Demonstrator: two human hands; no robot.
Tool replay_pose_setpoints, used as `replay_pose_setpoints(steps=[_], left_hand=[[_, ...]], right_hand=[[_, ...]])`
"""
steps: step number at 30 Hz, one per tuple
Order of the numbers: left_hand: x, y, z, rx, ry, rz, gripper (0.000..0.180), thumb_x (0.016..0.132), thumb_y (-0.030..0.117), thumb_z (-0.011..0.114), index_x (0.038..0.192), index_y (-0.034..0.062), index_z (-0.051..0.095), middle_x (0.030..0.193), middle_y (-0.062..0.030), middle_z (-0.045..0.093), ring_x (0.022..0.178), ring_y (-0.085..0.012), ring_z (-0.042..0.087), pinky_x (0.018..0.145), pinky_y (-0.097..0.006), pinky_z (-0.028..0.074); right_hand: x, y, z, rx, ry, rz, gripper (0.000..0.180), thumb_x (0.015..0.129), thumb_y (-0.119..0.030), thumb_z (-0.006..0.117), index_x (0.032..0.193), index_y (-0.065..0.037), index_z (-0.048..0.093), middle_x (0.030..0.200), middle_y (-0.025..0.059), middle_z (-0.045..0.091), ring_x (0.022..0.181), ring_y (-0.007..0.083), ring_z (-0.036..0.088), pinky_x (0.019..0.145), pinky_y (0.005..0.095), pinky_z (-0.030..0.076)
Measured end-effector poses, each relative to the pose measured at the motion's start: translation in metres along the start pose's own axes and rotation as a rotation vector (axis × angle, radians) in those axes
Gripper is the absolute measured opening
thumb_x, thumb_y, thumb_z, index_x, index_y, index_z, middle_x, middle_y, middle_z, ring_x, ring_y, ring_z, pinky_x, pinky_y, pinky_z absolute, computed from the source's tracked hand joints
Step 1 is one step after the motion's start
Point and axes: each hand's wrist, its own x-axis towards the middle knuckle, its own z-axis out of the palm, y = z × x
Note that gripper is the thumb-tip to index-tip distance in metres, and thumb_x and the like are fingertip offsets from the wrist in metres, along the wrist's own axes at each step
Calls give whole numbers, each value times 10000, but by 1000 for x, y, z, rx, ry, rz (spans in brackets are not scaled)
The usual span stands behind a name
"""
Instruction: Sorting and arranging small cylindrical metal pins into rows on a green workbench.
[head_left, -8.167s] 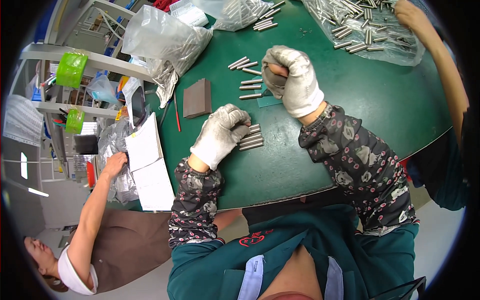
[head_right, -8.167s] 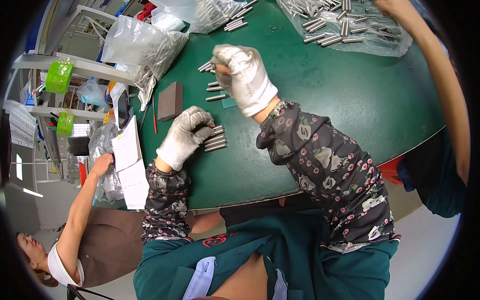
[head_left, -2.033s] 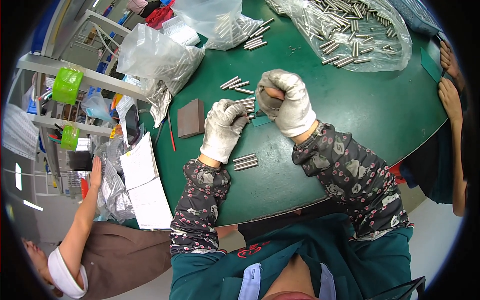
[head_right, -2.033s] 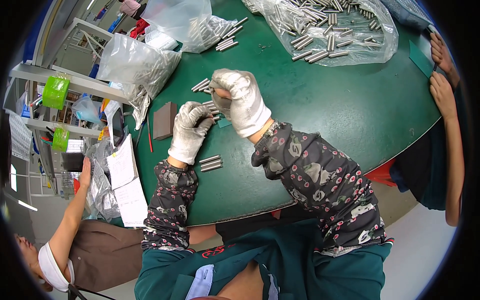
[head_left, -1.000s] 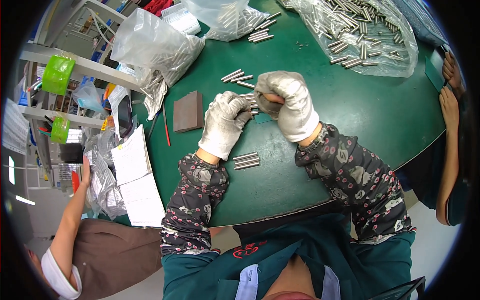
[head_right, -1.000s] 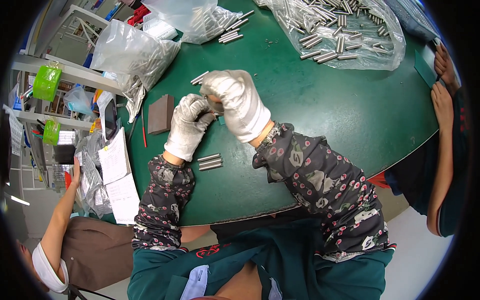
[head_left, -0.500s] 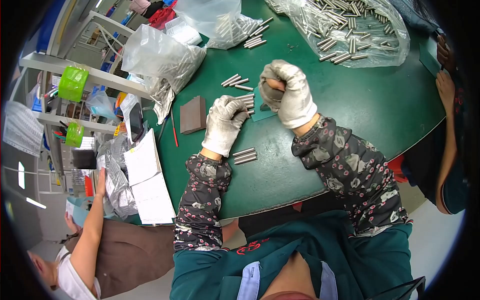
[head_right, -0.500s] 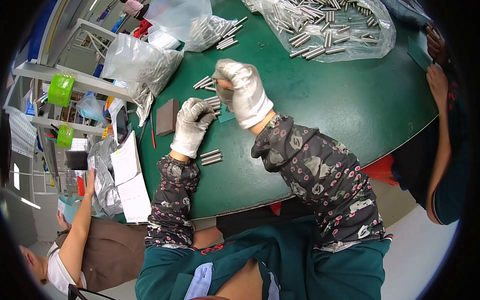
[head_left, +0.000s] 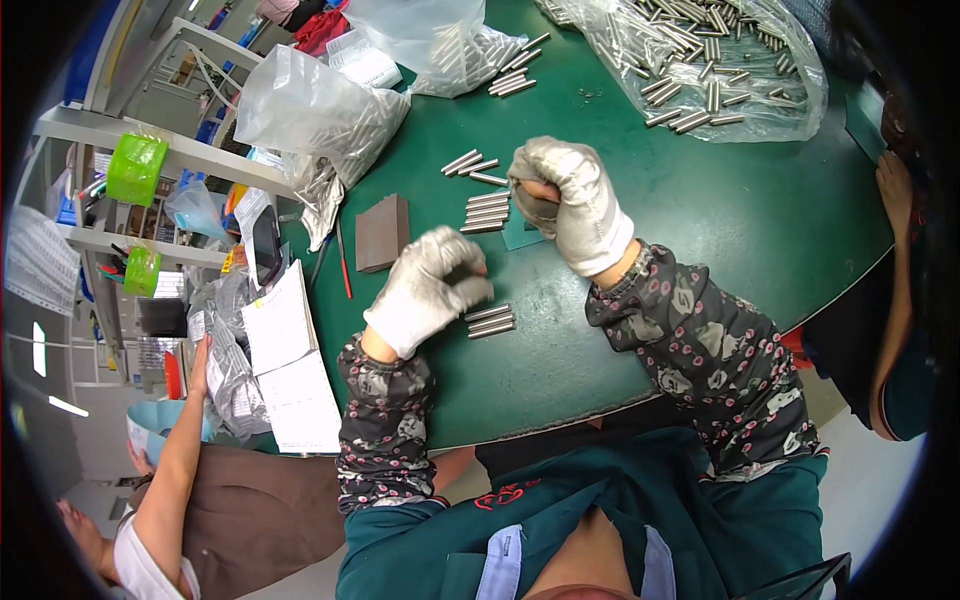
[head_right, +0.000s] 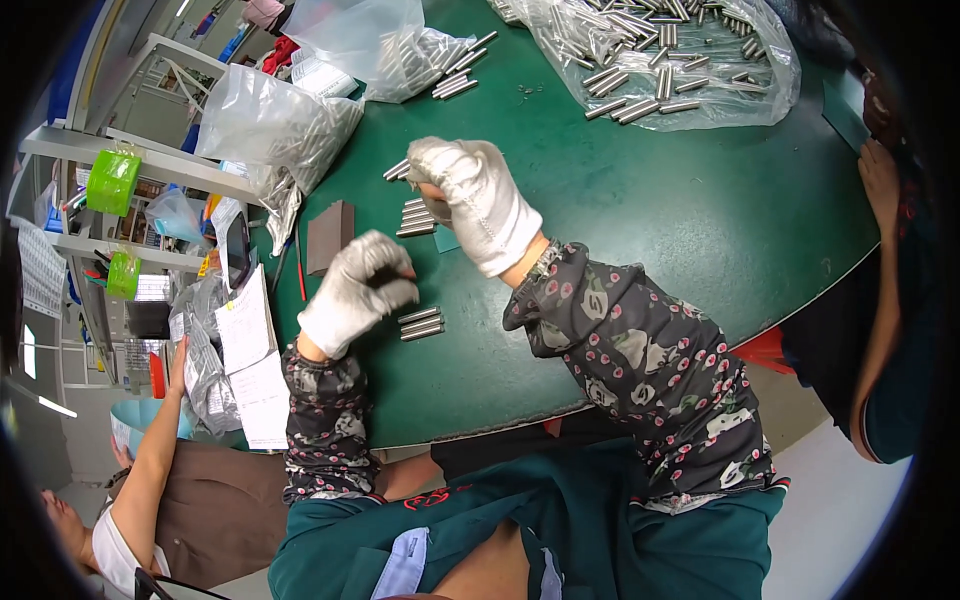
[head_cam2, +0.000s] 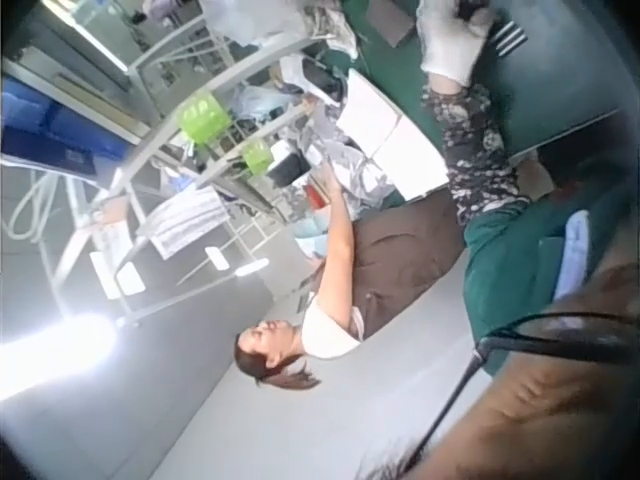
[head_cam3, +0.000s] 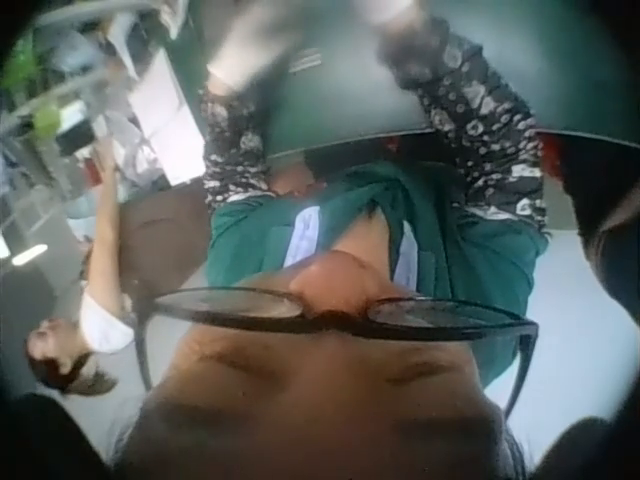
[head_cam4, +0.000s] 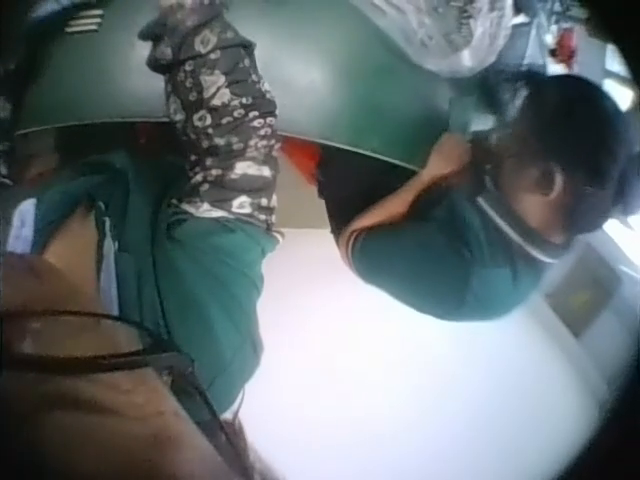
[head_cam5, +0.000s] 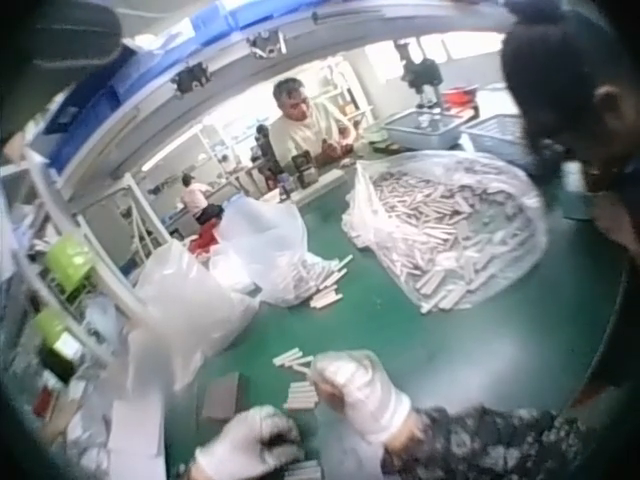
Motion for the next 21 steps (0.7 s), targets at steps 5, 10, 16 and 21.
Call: replay_pose_setpoints(steps=[5, 10, 16, 21], left_hand=[[-2, 7, -2, 59, -262, -9, 175, 618, 111, 682, 751, 45, 589, 750, -82, 537, 758, -272, 533, 658, -357, 431], [-3, 11, 0, 50, -246, 0, 134, 627, 89, 646, 743, 48, 594, 747, -77, 542, 764, -274, 536, 656, -360, 433], [3, 21, 8, 286, -53, 12, 180, 616, 42, 657, 773, 52, 570, 763, -78, 541, 764, -263, 534, 690, -338, 442], [10, 3, 22, 197, 192, -7, 172, 617, 60, 676, 768, 73, 595, 768, -65, 559, 768, -256, 544, 673, -357, 444]], right_hand=[[3, 0, 0, 79, 66, 48, 402, 845, -371, 394, 541, -125, 298, 494, -36, 254, 407, 71, 245, 380, 234, 174], [4, 1, -3, 76, 30, 20, 400, 854, -360, 388, 543, -127, 293, 494, -35, 253, 404, 71, 245, 377, 234, 172], [3, -1, -2, 77, 50, 39, 395, 850, -358, 391, 542, -126, 306, 487, -34, 261, 402, 71, 252, 377, 233, 173], [3, -4, 3, 76, 56, 61, 390, 844, -353, 394, 542, -121, 309, 482, -31, 268, 401, 69, 251, 375, 231, 178]])
